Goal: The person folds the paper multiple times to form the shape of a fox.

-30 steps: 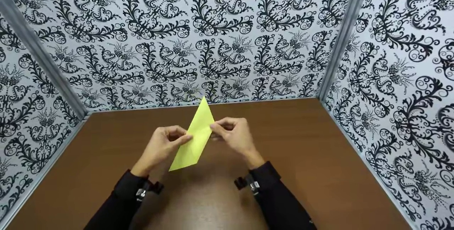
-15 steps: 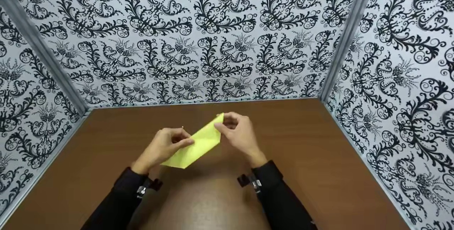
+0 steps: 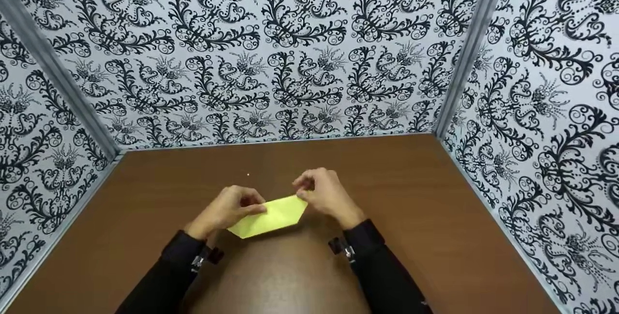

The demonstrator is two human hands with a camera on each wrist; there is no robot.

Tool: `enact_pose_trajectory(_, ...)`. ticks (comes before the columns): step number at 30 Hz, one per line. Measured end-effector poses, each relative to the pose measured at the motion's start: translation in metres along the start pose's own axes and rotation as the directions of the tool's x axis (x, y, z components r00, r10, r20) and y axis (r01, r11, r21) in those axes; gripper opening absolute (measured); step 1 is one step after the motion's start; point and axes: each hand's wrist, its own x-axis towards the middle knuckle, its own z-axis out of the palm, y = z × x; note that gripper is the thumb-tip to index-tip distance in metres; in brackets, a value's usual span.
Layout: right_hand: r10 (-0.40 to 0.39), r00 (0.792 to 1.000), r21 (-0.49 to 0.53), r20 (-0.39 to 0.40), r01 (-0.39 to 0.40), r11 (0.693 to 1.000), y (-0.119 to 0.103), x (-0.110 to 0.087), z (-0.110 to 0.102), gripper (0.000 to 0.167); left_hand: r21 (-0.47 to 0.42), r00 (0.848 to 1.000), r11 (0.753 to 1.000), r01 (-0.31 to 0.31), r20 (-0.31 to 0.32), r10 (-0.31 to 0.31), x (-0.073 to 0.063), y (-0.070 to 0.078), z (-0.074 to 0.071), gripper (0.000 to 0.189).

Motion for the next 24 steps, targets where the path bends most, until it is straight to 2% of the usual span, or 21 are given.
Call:
enact_pose_trajectory(4, 0.024, 0.997, -0.04, 0.068, -0.021, 0.999, 0.004, -0.002, 0.003, 0.017, 0.032, 1.0, 0.999, -0.012, 0.022, 0.011, 0.001, -0.008, 0.008, 0.01)
enact_pose_trajectory(8, 0.042, 0.995, -0.081, 0.096, -0.034, 0.996, 0.01, -0.001, 0.006, 0.016, 0.045, 0.999, 0.999, -0.023, 0.037, 0.021, 0.0, -0.013, 0.013, 0.009)
enact_pose_trajectory(14, 0.016, 0.988, -0.13, 0.152, 0.004, 0.991, 0.017, -0.002, 0.009, 0.017, 0.031, 0.998, 0.999, -0.008, 0.057, 0.006, -0.002, -0.019, 0.021, 0.009)
enact_pose_trajectory(18, -0.011, 0.985, -0.171, 0.172, 0.04, 0.984, 0.022, -0.001, 0.01, 0.021, 0.032, 0.998, 0.999, -0.003, 0.061, 0.001, -0.001, -0.018, 0.023, 0.009)
enact_pose_trajectory(24, 0.002, 0.98, -0.193, 0.198, 0.037, 0.981, 0.028, -0.001, 0.012, 0.023, 0.042, 0.998, 0.999, -0.003, 0.056, 0.0, -0.001, -0.014, 0.023, 0.01)
